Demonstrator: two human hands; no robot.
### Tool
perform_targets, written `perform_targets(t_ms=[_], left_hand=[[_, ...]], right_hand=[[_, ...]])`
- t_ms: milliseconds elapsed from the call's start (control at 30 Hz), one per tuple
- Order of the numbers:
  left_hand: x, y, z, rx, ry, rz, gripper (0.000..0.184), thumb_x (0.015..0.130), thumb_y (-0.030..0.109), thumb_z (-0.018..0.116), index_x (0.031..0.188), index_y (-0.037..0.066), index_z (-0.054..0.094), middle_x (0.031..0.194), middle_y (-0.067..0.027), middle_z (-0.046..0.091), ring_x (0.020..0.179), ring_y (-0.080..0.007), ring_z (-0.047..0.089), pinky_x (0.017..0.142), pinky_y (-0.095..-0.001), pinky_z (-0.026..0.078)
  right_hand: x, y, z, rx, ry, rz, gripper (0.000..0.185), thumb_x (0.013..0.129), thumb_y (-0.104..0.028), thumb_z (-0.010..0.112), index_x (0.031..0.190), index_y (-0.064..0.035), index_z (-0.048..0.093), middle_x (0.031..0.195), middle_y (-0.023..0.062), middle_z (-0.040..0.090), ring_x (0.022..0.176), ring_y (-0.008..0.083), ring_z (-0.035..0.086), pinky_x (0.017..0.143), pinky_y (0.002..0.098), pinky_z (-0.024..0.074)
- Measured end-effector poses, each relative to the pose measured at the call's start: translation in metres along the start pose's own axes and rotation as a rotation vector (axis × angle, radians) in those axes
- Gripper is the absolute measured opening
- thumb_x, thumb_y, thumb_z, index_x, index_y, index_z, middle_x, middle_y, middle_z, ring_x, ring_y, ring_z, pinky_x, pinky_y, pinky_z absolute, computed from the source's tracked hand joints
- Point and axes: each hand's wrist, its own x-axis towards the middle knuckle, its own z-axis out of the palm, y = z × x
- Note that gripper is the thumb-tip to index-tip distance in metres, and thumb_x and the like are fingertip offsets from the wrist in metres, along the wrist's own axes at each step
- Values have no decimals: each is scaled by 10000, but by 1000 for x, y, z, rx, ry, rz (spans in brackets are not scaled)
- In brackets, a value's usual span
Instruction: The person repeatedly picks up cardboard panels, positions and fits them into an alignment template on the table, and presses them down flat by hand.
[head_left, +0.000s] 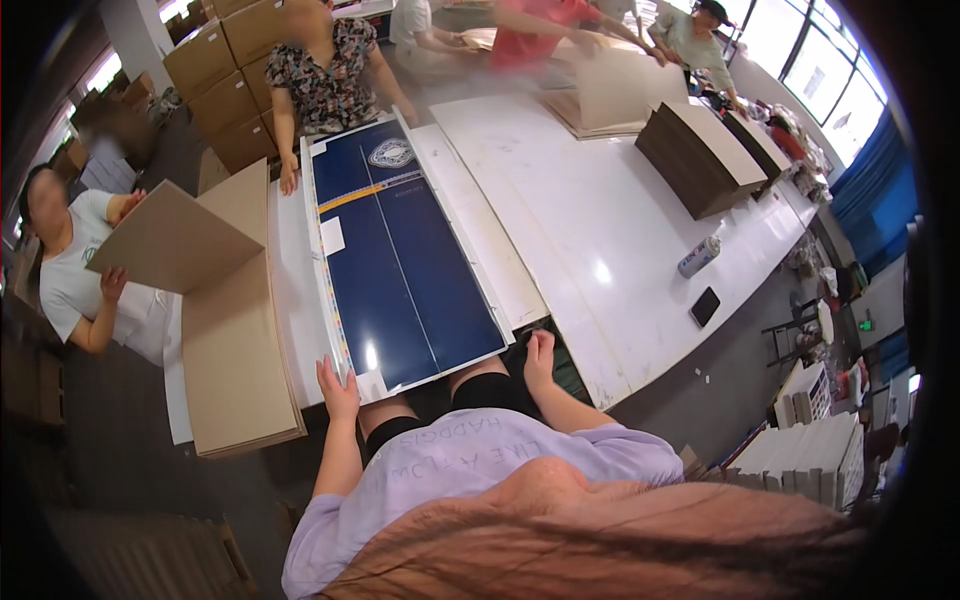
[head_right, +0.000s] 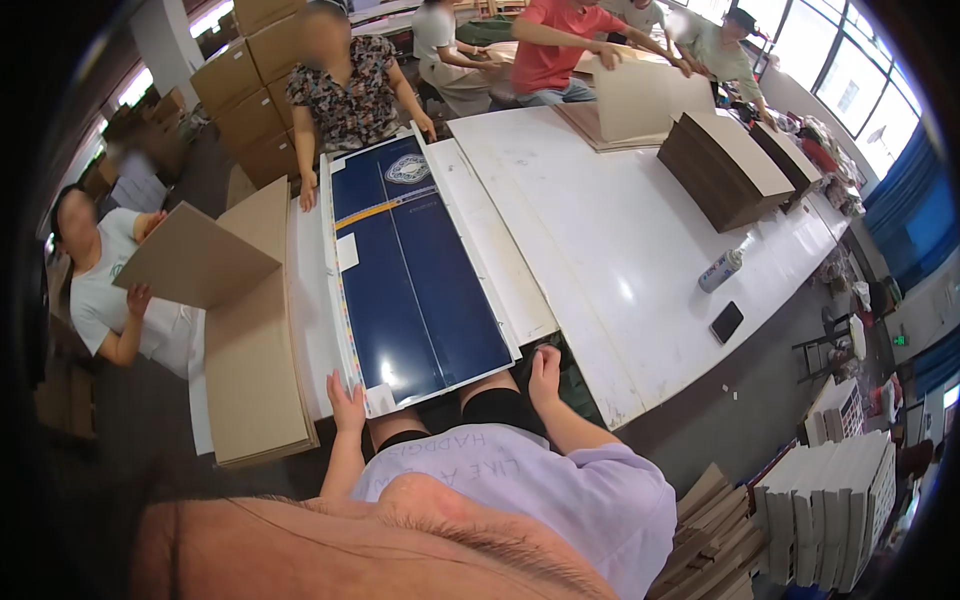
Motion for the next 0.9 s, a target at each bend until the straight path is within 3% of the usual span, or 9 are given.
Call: perform_targets(t_ms=[33,100,167,267,367,600,800,900], left_hand=[[-1,-1,-3,-46,5,-6,653,883,165,593,1438,76,260,1482,-266,175,1372,-422,218,1093,-458,293],[-2,-5,-5,-8,15,-3,649,887,153,586,1441,79,257,1482,-257,180,1376,-409,216,1093,-451,295],[-2,2,-8,-15,15,-22,651,886,152,586,1442,78,256,1482,-256,180,1373,-407,224,1095,-449,292],[-6,6,-3,-63,22,-4,649,885,155,589,1439,72,262,1479,-258,193,1370,-406,233,1099,-450,280],[-9,1,4,-3,28,17,637,884,157,590,1431,63,278,1470,-261,217,1365,-408,241,1104,-453,267],[-10,0,-1,-6,29,29,626,880,161,595,1421,58,298,1459,-265,243,1361,-412,248,1106,-455,257],[-4,15,5,-35,21,67,625,878,162,596,1417,45,301,1455,-266,255,1352,-416,267,1105,-450,260],[-2,22,10,-8,20,105,619,877,164,597,1411,38,311,1451,-267,264,1346,-417,278,1102,-449,266]], right_hand=[[18,-20,-1,-65,-22,-96,217,938,-142,523,1100,-8,467,925,113,551,818,195,547,735,302,451],[55,-34,-2,70,-107,-35,244,919,-114,553,1124,-17,464,908,91,556,801,141,526,688,251,429],[90,-48,-6,-35,-55,-68,247,897,-102,572,1116,-8,506,943,109,588,829,172,562,711,281,456],[132,-3,-13,-355,-76,-237,241,869,-104,590,1084,0,561,997,135,610,872,217,597,758,323,486],[133,48,-19,-466,-151,13,239,854,-110,588,1061,9,590,1027,166,616,917,258,610,818,350,492],[132,55,-24,27,-178,259,259,885,-141,584,1112,-16,585,1003,60,620,935,141,575,848,274,453],[137,57,-22,138,-107,306,261,894,-158,590,1111,-13,595,1041,70,633,951,147,573,850,258,438],[148,58,-23,138,-115,399,322,917,-222,549,1182,-40,562,1118,65,619,1046,186,557,914,334,413]])
